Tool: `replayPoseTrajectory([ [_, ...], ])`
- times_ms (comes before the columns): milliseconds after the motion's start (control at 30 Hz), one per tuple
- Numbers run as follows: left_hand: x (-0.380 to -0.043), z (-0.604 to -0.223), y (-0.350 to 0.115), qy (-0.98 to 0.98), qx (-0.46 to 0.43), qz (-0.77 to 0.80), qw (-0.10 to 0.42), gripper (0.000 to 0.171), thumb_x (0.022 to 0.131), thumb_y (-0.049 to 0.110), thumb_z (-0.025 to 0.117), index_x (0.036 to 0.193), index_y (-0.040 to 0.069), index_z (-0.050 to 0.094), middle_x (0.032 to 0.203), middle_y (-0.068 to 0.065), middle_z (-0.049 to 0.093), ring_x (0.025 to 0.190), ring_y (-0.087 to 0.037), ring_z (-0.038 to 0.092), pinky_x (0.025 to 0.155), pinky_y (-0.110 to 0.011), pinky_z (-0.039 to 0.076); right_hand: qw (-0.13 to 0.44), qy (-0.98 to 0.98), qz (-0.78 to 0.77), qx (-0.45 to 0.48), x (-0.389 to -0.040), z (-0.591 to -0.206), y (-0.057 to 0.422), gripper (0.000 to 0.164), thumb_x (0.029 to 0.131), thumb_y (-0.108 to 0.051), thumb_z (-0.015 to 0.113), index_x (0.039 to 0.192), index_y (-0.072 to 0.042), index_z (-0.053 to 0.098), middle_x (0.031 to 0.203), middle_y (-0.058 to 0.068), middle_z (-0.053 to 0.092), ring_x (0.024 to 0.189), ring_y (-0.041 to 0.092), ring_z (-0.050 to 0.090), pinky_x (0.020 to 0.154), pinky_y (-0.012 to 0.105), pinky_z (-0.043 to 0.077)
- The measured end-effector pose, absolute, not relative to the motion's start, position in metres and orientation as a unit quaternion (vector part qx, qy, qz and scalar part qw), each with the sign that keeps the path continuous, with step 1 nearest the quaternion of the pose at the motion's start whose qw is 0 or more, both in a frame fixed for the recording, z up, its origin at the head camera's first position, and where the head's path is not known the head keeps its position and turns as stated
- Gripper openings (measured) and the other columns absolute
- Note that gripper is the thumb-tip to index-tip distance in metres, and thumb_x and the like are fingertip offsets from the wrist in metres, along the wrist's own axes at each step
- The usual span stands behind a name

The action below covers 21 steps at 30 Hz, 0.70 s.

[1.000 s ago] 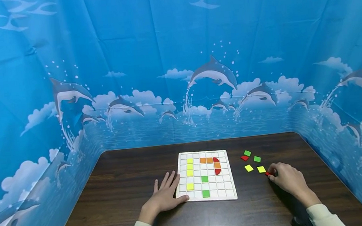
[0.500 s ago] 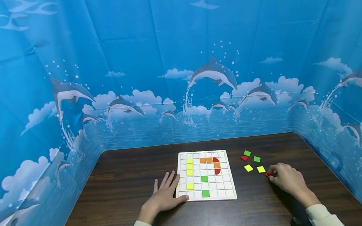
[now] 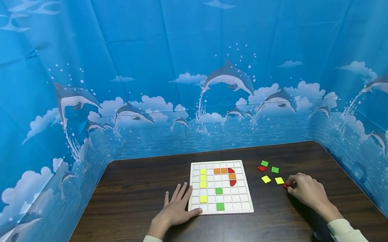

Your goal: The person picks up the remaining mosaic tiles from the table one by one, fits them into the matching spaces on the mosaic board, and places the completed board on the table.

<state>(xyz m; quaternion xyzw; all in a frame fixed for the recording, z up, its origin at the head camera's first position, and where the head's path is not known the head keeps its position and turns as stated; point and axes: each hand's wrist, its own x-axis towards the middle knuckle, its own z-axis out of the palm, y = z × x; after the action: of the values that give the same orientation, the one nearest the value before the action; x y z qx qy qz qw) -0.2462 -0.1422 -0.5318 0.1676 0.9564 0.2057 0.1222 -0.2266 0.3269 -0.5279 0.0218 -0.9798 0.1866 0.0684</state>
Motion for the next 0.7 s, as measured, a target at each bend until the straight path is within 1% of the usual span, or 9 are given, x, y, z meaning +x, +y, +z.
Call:
replayPoseTrajectory([
  [100, -0.246, -0.531, -0.142, 0.957, 0.168, 0.204, 0.122, 0.098, 0.097, 0.067, 0.065, 0.171, 0.014, 0.028, 0.179, -0.012, 0.019, 0.167, -0.039, 0.013, 0.127, -0.077, 0.004, 0.076, -0.979, 0.189, 0.022, -0.227, -0.528, 0.326, 0.007, 0.089, -0.012, 0.083, 0.096, -0.012, 0.081, 0.099, 0.013, 0.072, 0.068, 0.017, 0.062, 0.052, 0.035, 0.047],
  [233, -0.246, -0.53, -0.142, 0.957, 0.167, 0.202, 0.124, 0.098, 0.097, 0.068, 0.064, 0.171, 0.015, 0.028, 0.179, -0.012, 0.019, 0.167, -0.039, 0.012, 0.127, -0.076, 0.004, 0.085, -0.978, 0.19, 0.026, -0.228, -0.528, 0.323, 0.009, 0.089, -0.013, 0.083, 0.098, -0.01, 0.082, 0.104, 0.017, 0.074, 0.069, 0.019, 0.064, 0.051, 0.035, 0.047],
  [333, -0.247, -0.532, -0.142, 0.957, 0.166, 0.202, 0.125, 0.098, 0.097, 0.068, 0.064, 0.171, 0.015, 0.027, 0.18, -0.011, 0.019, 0.167, -0.039, 0.012, 0.127, -0.076, 0.004, 0.092, -0.977, 0.191, 0.031, -0.229, -0.527, 0.319, 0.009, 0.089, -0.014, 0.084, 0.097, -0.011, 0.082, 0.107, 0.017, 0.075, 0.07, 0.019, 0.066, 0.051, 0.036, 0.048],
  [533, -0.247, -0.533, -0.143, 0.957, 0.166, 0.201, 0.123, 0.098, 0.097, 0.069, 0.064, 0.171, 0.016, 0.027, 0.18, -0.011, 0.019, 0.167, -0.038, 0.012, 0.127, -0.077, 0.004, 0.101, -0.974, 0.196, 0.041, -0.23, -0.522, 0.308, 0.008, 0.089, -0.016, 0.084, 0.096, -0.013, 0.081, 0.112, 0.017, 0.075, 0.066, 0.016, 0.058, 0.05, 0.034, 0.043],
  [700, -0.247, -0.533, -0.143, 0.956, 0.167, 0.205, 0.126, 0.099, 0.097, 0.07, 0.064, 0.171, 0.016, 0.027, 0.18, -0.01, 0.018, 0.167, -0.038, 0.011, 0.127, -0.076, 0.003, 0.116, -0.972, 0.201, 0.048, -0.232, -0.52, 0.299, 0.008, 0.088, -0.016, 0.084, 0.095, -0.014, 0.082, 0.117, 0.018, 0.075, 0.066, 0.015, 0.059, 0.05, 0.032, 0.043],
])
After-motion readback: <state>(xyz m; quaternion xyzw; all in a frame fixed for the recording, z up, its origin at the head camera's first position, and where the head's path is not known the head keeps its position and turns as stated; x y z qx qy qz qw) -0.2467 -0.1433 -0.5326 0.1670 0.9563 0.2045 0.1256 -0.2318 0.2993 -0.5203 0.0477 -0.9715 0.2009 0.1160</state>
